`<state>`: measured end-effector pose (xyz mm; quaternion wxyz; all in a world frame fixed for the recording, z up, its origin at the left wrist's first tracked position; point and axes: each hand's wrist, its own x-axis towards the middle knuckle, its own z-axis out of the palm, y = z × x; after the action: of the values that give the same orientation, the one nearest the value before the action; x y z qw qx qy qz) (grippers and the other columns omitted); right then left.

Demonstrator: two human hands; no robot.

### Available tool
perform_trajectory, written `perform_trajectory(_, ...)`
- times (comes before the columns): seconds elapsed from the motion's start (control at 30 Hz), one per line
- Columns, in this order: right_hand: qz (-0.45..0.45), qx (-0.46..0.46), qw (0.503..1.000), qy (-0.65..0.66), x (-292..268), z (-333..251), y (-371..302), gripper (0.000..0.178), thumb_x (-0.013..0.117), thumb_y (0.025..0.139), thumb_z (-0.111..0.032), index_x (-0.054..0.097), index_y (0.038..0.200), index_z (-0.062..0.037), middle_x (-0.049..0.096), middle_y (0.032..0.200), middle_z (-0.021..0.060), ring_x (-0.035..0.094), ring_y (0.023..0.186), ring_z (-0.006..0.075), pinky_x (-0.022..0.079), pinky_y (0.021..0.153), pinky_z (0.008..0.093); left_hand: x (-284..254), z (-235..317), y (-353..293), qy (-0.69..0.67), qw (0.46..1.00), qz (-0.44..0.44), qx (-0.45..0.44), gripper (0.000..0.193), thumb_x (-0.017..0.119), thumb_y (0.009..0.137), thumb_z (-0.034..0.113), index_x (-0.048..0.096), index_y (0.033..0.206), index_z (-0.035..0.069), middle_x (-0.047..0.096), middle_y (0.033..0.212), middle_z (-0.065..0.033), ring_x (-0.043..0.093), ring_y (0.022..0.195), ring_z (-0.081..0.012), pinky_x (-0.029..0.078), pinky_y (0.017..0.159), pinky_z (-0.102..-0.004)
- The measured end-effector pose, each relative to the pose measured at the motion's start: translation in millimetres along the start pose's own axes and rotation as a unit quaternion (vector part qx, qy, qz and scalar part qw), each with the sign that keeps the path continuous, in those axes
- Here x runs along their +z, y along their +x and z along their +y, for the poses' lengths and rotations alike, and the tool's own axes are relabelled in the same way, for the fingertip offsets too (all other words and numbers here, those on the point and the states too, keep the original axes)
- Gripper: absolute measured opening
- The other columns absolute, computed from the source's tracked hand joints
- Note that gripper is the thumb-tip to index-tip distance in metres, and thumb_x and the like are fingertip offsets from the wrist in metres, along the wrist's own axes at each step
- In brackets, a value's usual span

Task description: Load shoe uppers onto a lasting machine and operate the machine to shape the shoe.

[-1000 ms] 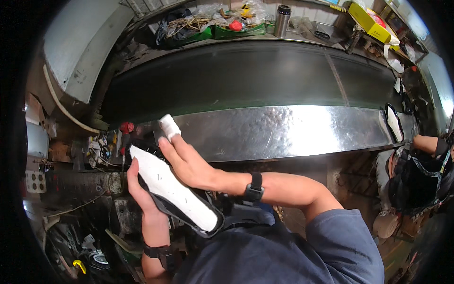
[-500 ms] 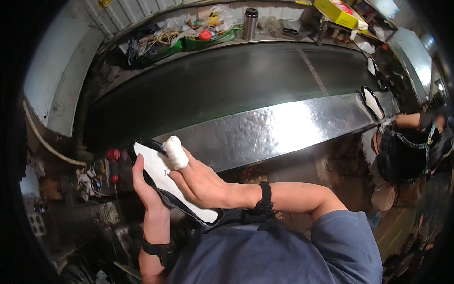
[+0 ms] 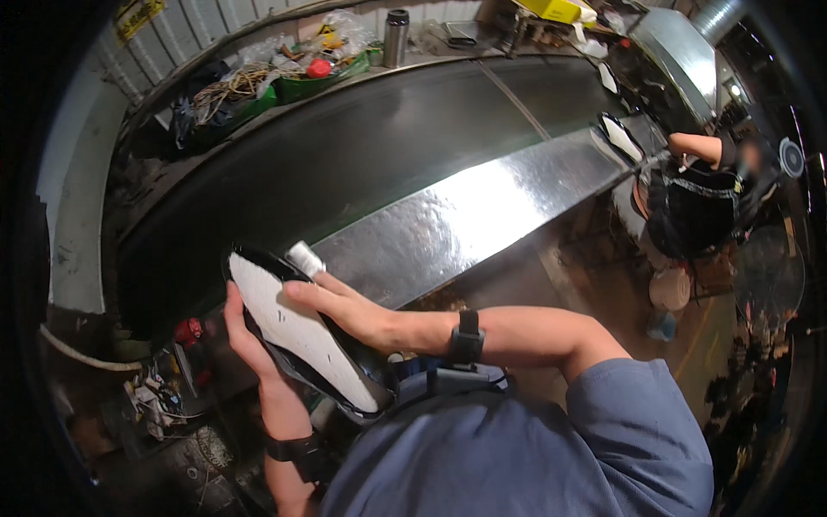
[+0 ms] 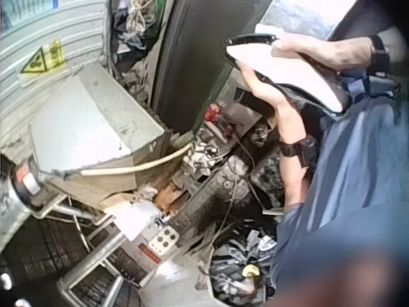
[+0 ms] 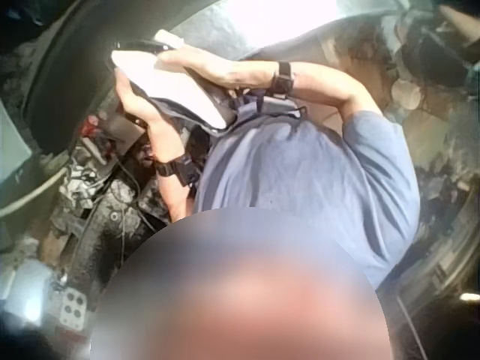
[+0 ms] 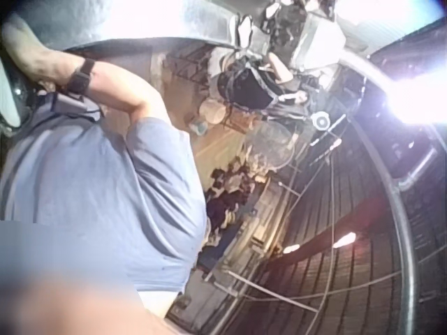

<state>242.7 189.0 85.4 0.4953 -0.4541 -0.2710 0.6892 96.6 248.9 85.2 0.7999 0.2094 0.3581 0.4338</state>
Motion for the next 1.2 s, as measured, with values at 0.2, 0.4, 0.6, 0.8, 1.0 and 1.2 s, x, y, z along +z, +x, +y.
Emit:
perform_trajectory(0.2, 0.120, -0.158, 0.977, -0.082, 18, 3, 13, 0.077, 0.063, 0.092, -0.048, 0.045, 0.136, 0.0127, 0.060, 0.124, 0.0207, 0.055, 0.118, 0.0250, 0.043, 0.102, 0.0360, 14, -7, 25, 0.264, 0.928, 0.100, 0.244, 0.059, 0.038, 0.106, 0.046, 0.060, 0.123, -0.006, 0.064, 0.117, -0.0127, 0.059, 0.104, -0.0209, 0.044, 0.092, -0.0327)
perform_trajectory(0.4, 0.151, -0.103, 0.980, -0.077, 13, -13, 24, 0.077, 0.068, 0.086, -0.051, 0.052, 0.125, 0.0138, 0.063, 0.113, 0.0225, 0.061, 0.107, 0.0263, 0.048, 0.094, 0.0379, 16, -19, 30, 0.091, 0.985, 0.059, 0.134, 0.071, 0.029, 0.106, 0.059, 0.055, 0.132, -0.002, 0.062, 0.121, -0.0107, 0.058, 0.107, -0.0212, 0.045, 0.095, -0.0371)
perform_trajectory(0.6, 0.175, -0.123, 0.971, -0.103, 1, -10, 25, 0.077, 0.069, 0.085, -0.052, 0.055, 0.128, 0.0101, 0.065, 0.117, 0.0237, 0.062, 0.110, 0.0270, 0.047, 0.096, 0.0380, 14, -39, 38, 0.196, 0.961, 0.040, 0.190, 0.081, 0.029, 0.101, 0.068, 0.054, 0.132, -0.002, 0.060, 0.127, -0.0105, 0.055, 0.115, -0.0251, 0.042, 0.102, -0.0374)
perform_trajectory(0.8, 0.133, -0.102, 0.984, 0.054, -10, -30, 7, 0.067, 0.073, 0.087, -0.045, 0.051, 0.125, 0.0059, 0.062, 0.109, 0.0132, 0.058, 0.101, 0.0177, 0.048, 0.088, 0.0335, 10, -57, 14, 0.192, 0.966, -0.002, 0.174, 0.085, 0.022, 0.101, 0.069, 0.046, 0.142, -0.001, 0.050, 0.141, -0.0125, 0.049, 0.128, -0.0240, 0.038, 0.107, -0.0394)
perform_trajectory(1.0, 0.090, -0.191, 0.976, 0.047, -17, -29, -7, 0.064, 0.073, 0.089, -0.038, 0.052, 0.131, 0.0064, 0.063, 0.112, 0.0110, 0.058, 0.104, 0.0160, 0.047, 0.093, 0.0310, 22, -50, -5, 0.025, 0.997, -0.011, 0.068, 0.081, 0.029, 0.101, 0.068, 0.046, 0.142, 0.001, 0.052, 0.140, -0.0110, 0.049, 0.129, -0.0236, 0.035, 0.110, -0.0366)
perform_trajectory(1.2, 0.040, -0.229, 0.970, 0.076, -19, -17, -6, 0.054, 0.067, 0.096, -0.036, 0.053, 0.130, 0.0042, 0.061, 0.113, 0.0073, 0.054, 0.105, 0.0116, 0.046, 0.093, 0.0284, 38, -44, -15, 0.272, 0.940, 0.006, 0.203, 0.062, 0.040, 0.106, 0.051, 0.046, 0.143, 0.001, 0.053, 0.140, -0.0091, 0.051, 0.127, -0.0204, 0.038, 0.108, -0.0349)
